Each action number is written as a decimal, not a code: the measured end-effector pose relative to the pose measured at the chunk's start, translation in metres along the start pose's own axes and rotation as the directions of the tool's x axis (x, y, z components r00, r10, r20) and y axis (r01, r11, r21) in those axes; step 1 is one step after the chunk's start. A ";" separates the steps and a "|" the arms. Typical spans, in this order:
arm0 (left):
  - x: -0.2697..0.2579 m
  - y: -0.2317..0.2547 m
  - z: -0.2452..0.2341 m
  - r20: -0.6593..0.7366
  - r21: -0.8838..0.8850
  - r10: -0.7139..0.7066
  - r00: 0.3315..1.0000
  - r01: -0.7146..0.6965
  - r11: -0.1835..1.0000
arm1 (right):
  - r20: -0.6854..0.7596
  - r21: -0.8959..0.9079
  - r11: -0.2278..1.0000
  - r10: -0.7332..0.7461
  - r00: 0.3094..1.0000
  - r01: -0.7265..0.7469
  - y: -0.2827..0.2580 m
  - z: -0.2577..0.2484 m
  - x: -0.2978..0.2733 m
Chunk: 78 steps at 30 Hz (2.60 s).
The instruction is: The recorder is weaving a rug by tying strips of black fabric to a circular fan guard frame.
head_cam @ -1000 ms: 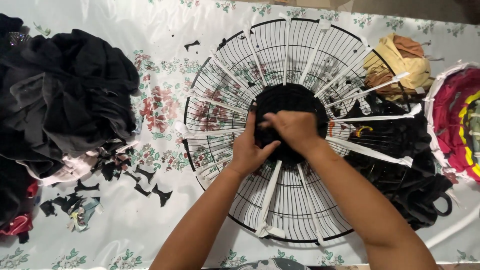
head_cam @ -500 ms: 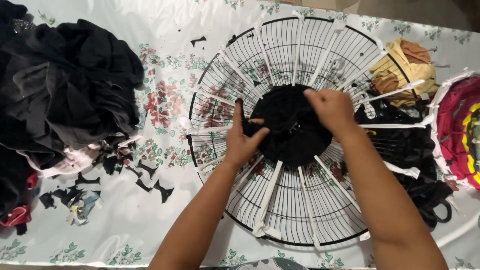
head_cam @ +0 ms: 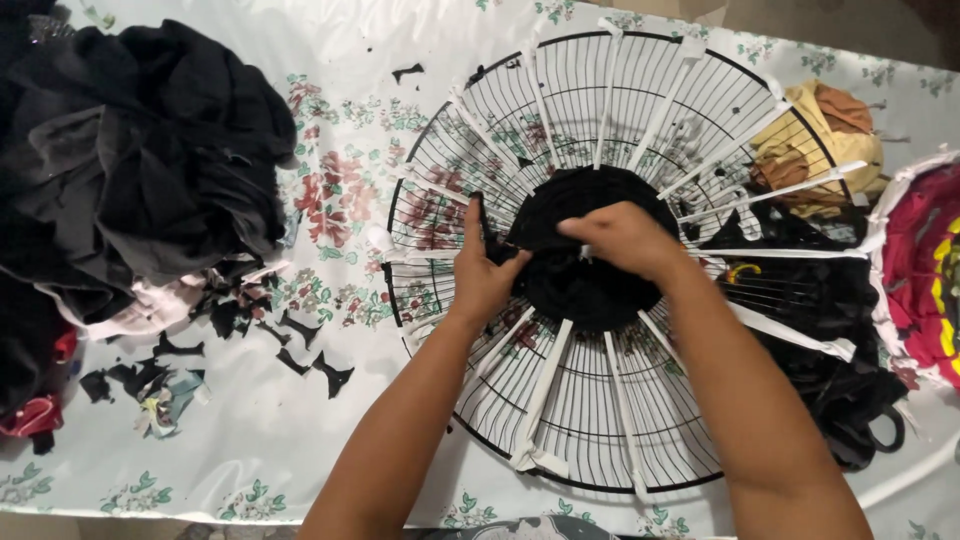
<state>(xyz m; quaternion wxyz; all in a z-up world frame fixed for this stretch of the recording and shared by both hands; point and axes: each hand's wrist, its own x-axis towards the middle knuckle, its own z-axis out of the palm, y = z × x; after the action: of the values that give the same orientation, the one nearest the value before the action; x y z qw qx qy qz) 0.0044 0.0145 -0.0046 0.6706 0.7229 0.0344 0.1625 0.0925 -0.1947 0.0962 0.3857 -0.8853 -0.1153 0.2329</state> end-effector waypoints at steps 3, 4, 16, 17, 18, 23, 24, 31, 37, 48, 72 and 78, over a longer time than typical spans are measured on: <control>0.001 0.002 0.003 -0.012 0.143 0.159 0.987 -0.156 0.977 | 0.136 0.494 0.859 0.075 0.988 -0.134 0.063 -0.037 0.014; 0.000 0.006 0.004 -0.008 0.140 0.158 0.987 -0.155 0.978 | 0.134 0.494 0.859 0.080 0.988 -0.136 0.060 -0.045 0.007; -0.001 0.015 0.002 0.067 0.040 -0.122 0.990 0.119 0.992 | -0.234 0.956 -0.150 0.136 0.963 0.254 0.079 -0.042 0.029; -0.002 0.014 0.001 0.064 0.057 -0.085 0.994 0.082 0.995 | -0.328 0.938 -0.062 0.149 0.933 0.340 0.082 -0.024 0.034; -0.003 0.014 0.000 0.067 0.075 -0.047 0.997 0.042 0.996 | -0.423 0.905 0.025 0.158 0.892 0.425 0.086 -0.007 0.039; 0.005 0.006 0.002 0.020 0.155 0.051 0.998 -0.054 0.986 | -0.525 0.815 0.285 -0.005 0.851 0.504 0.082 0.017 0.043; 0.005 0.004 0.002 -0.003 0.250 0.153 0.988 -0.147 0.957 | -0.504 0.855 0.161 0.037 0.863 0.493 0.085 0.016 0.042; -0.002 -0.009 0.003 0.173 -0.218 -0.098 0.980 0.135 0.966 | -0.610 0.507 0.702 -0.117 0.784 0.500 0.062 0.050 0.026; 0.005 -0.015 0.006 0.066 -0.275 0.072 0.995 -0.051 0.960 | -0.492 0.390 0.785 -0.264 0.829 0.481 0.021 0.080 0.012; 0.009 0.003 0.002 0.167 -0.597 -0.273 0.947 0.318 0.736 | -0.344 0.652 0.608 -0.294 0.892 0.452 0.043 0.089 0.021; 0.009 -0.006 -0.001 0.337 -0.635 -0.251 0.908 0.415 0.651 | -0.461 0.381 0.768 -0.325 0.826 0.515 0.017 0.098 0.003; 0.009 -0.021 0.003 0.271 -0.624 -0.259 0.927 0.375 0.686 | -0.474 -0.048 0.743 -0.605 0.639 0.668 0.007 0.094 -0.006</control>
<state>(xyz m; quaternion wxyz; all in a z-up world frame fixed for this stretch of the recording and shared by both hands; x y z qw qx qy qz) 0.0176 0.0166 -0.0237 0.9020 0.4292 0.0448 -0.0137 0.0398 -0.1428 0.0369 0.5161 -0.7885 -0.3092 -0.1277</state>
